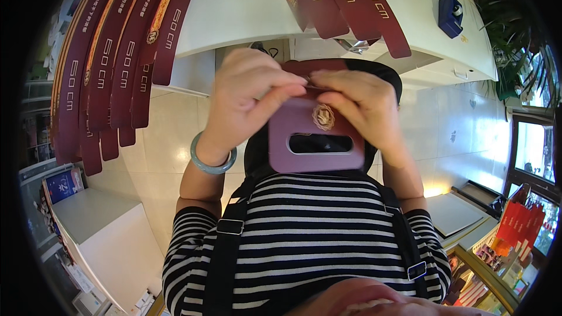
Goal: The person repeatedly picks up flat maroon cardboard pieces, folds them into rectangular boxes with handles, and places them on a white table. The process is repeated for multiple identical units.
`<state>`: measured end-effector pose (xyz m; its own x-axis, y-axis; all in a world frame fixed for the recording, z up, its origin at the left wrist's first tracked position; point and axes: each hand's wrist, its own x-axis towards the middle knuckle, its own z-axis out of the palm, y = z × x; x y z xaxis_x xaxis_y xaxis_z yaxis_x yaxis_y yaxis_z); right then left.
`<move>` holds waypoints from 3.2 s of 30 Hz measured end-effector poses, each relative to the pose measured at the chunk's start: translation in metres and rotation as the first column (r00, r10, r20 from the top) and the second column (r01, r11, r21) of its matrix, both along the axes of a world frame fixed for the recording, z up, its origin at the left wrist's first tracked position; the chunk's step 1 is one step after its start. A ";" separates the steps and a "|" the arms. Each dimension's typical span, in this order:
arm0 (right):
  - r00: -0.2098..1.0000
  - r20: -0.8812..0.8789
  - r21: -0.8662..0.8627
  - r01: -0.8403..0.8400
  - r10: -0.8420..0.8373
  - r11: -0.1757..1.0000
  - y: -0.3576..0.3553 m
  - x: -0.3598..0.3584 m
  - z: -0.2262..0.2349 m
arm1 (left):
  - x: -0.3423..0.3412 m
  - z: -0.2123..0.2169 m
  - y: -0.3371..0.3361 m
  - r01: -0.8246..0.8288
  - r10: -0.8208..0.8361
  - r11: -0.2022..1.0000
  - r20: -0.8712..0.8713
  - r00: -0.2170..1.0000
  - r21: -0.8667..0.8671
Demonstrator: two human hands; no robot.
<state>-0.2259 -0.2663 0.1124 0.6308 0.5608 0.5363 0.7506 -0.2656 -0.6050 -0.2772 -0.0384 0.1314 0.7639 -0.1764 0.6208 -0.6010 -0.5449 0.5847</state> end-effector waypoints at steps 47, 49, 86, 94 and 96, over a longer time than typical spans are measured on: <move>0.880 -0.474 0.174 0.115 -0.019 0.978 -0.005 -0.010 -0.005 | -0.006 -0.063 -0.038 -0.239 -0.363 0.468 -0.432 0.826 -0.851; 0.704 -0.644 0.565 0.174 0.299 0.807 -0.012 -0.017 -0.017 | -0.003 -0.060 -0.043 -0.291 -0.311 0.347 -0.403 0.861 -0.891; 0.851 -0.525 0.319 0.219 -0.020 0.922 -0.030 -0.010 -0.018 | 0.006 -0.040 -0.053 -0.040 -0.111 0.843 -0.246 0.963 -0.536; 0.720 -0.685 0.470 0.315 0.115 0.825 -0.005 -0.015 -0.019 | 0.004 -0.039 -0.049 -0.037 -0.227 0.793 -0.351 0.908 -0.607; 0.685 -0.728 0.351 0.331 0.032 0.876 -0.015 -0.014 -0.027 | 0.010 -0.031 -0.054 -0.082 -0.277 0.731 -0.404 0.872 -0.678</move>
<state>-0.2398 -0.2818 0.0853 0.9659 0.2534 0.0534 0.0334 0.0829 -0.9960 -0.2671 -0.0921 0.1007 0.9803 0.0464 0.1922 -0.1968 0.1332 0.9714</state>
